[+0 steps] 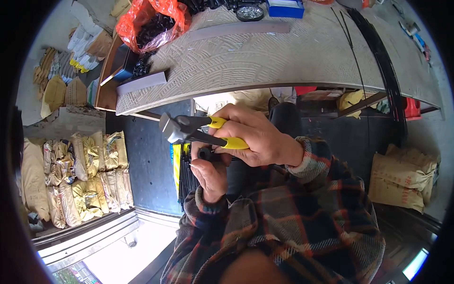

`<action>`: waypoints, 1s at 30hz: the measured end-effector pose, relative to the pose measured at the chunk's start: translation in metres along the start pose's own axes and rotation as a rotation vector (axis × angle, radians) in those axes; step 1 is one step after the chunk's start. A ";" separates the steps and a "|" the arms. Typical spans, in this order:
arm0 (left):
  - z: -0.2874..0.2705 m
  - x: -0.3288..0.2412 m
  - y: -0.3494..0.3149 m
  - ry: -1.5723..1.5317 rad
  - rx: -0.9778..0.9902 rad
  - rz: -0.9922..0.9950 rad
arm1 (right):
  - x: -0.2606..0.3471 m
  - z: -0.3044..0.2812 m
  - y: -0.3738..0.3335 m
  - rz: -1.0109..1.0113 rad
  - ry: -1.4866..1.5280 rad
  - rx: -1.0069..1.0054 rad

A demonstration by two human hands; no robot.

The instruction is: Cutting bundles of black zip ties using pliers at a workbench.

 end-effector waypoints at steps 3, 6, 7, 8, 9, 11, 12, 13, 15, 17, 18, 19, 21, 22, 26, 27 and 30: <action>0.004 -0.011 0.002 0.051 0.000 -0.047 | -0.004 0.003 -0.007 0.008 0.083 -0.088; 0.006 -0.012 0.000 0.100 0.010 -0.090 | -0.003 0.005 -0.011 0.064 0.129 0.020; 0.006 -0.011 -0.001 0.106 0.013 -0.078 | -0.003 0.006 -0.013 0.064 0.127 0.018; 0.006 -0.010 -0.002 0.102 0.000 -0.067 | -0.004 0.008 -0.015 0.061 0.160 -0.001; 0.006 -0.010 -0.003 0.103 0.002 -0.068 | -0.004 0.009 -0.016 0.059 0.192 -0.019; 0.005 -0.011 -0.003 0.083 -0.018 -0.075 | -0.004 0.010 -0.016 0.042 0.179 -0.027; 0.004 -0.010 -0.004 0.083 -0.017 -0.076 | -0.004 0.011 -0.016 0.025 0.165 -0.033; 0.001 -0.007 -0.006 0.082 -0.011 -0.077 | -0.001 0.010 -0.015 0.026 0.164 -0.034; 0.000 -0.006 -0.008 0.079 -0.008 -0.079 | 0.007 0.008 -0.012 0.062 0.033 -0.055; -0.002 -0.005 -0.009 0.069 -0.071 -0.083 | 0.010 0.010 -0.011 0.040 0.029 -0.067; -0.005 -0.003 -0.010 0.072 -0.052 -0.090 | 0.011 0.011 -0.012 0.018 0.027 -0.082; -0.006 -0.002 -0.010 0.072 -0.056 -0.092 | 0.011 0.014 -0.013 0.020 0.029 -0.078; -0.008 -0.008 -0.006 0.162 -0.068 0.030 | 0.006 0.020 -0.015 0.077 0.126 -0.122; -0.012 -0.007 -0.005 0.224 -0.087 0.063 | 0.007 0.025 -0.014 0.077 0.135 -0.114; -0.018 0.006 -0.004 0.041 -0.089 -0.077 | 0.004 0.023 -0.012 0.150 0.080 -0.103; -0.020 0.012 -0.006 -0.082 -0.114 -0.025 | 0.000 0.022 -0.014 0.188 -0.019 -0.075; -0.034 0.020 -0.010 -0.234 -0.162 -0.067 | 0.012 -0.004 -0.018 -0.011 -0.629 0.124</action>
Point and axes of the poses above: each hand's wrist, its own y-axis towards the middle knuckle, its own z-axis out of the palm, x = y × z, the point moved 5 cm from there along y, towards the middle knuckle, and after that the axes turned 10 degrees about z, right-handed, at the moved point
